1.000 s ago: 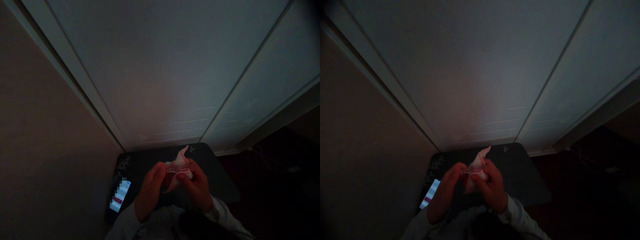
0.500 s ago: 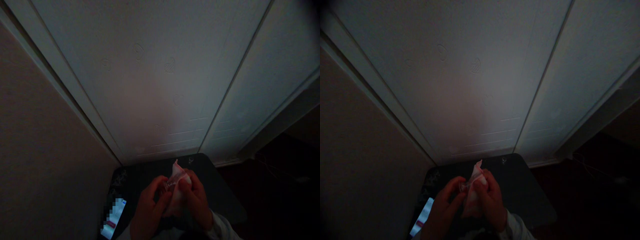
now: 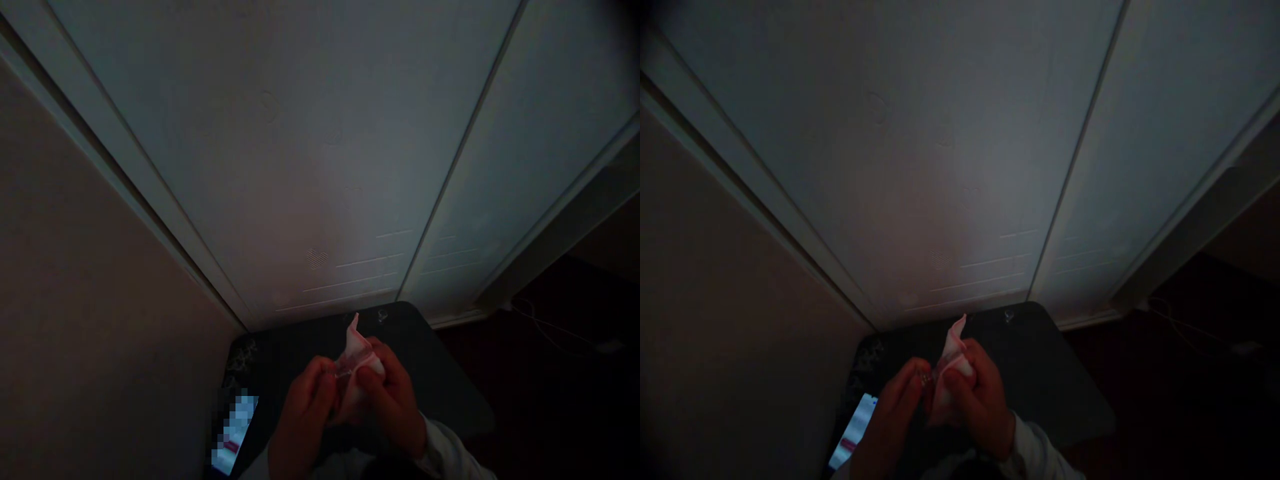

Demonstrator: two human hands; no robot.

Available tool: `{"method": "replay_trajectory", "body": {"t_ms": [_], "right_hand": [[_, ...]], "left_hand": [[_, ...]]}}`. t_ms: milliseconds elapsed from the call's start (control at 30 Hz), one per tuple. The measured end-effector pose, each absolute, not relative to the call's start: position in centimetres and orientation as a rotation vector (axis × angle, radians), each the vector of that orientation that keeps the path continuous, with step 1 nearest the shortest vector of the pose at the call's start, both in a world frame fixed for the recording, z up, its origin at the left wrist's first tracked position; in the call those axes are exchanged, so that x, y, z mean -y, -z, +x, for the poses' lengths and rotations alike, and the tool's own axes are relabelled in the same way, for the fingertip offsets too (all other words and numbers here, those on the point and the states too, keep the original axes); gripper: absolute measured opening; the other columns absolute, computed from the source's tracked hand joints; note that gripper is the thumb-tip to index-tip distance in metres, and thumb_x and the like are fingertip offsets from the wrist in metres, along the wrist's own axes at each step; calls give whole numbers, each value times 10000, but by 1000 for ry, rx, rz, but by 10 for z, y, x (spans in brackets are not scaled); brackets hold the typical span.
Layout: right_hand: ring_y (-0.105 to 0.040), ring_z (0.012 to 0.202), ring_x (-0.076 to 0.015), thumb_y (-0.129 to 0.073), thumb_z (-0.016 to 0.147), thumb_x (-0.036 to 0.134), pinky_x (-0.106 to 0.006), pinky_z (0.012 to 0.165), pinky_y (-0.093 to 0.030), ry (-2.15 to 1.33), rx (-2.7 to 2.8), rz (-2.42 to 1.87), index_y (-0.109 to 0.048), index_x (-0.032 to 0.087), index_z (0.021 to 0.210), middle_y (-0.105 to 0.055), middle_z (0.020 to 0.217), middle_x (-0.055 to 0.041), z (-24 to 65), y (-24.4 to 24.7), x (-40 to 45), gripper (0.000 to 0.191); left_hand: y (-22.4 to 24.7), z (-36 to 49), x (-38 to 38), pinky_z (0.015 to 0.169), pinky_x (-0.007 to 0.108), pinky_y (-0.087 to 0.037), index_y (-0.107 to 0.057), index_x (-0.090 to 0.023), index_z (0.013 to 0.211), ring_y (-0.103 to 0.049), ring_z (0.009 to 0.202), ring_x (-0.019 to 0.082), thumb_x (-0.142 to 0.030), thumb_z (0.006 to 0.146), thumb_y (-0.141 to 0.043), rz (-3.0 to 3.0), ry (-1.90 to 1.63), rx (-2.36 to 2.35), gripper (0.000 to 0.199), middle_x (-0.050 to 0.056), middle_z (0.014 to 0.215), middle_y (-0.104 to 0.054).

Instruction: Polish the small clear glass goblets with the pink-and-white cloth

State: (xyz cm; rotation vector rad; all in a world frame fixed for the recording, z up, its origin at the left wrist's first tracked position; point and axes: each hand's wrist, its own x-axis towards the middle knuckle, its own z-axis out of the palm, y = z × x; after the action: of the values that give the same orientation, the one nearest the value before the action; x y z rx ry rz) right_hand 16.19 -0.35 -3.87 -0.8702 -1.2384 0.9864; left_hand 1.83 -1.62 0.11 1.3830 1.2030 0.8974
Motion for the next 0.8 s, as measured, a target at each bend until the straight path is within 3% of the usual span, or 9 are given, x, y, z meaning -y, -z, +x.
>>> {"method": "replay_trajectory", "body": {"t_ms": [133,267,400,800], "right_hand": [[-536,606,-150,-605,820,381,-253,544,-460,-965,1182,-885,-641,200,723,-589,729,-21,156,38,4,208],[-552,591,-140,-609,819,411,-236,531,-472,-1009,1070,-883,-642,200,758,-607,722,-16,148,32,4,222],[-529,547,-130,-623,802,449,-223,486,-456,-1042,1013,-888,-634,196,765,-598,682,-7,142,30,6,256],[-519,534,-129,-619,806,441,-223,467,-438,-1026,1054,-867,-639,199,742,-586,672,-5,139,31,7,251]], "left_hand": [[3,15,20,673,258,-450,-577,-199,976,-565,743,163,-494,881,-465,1315,-1014,-1266,330,11,814,-609],[14,6,20,788,308,-488,-500,-221,1212,-613,893,203,-420,817,-599,1280,-1125,-1203,453,53,1001,-646],[23,-3,20,863,353,-480,-592,-210,1154,-620,971,240,-334,783,-645,1347,-1057,-1278,394,83,1086,-666],[14,-5,19,771,311,-502,-630,-196,1064,-642,847,216,-344,792,-615,1319,-1052,-1277,311,54,915,-698]]}}
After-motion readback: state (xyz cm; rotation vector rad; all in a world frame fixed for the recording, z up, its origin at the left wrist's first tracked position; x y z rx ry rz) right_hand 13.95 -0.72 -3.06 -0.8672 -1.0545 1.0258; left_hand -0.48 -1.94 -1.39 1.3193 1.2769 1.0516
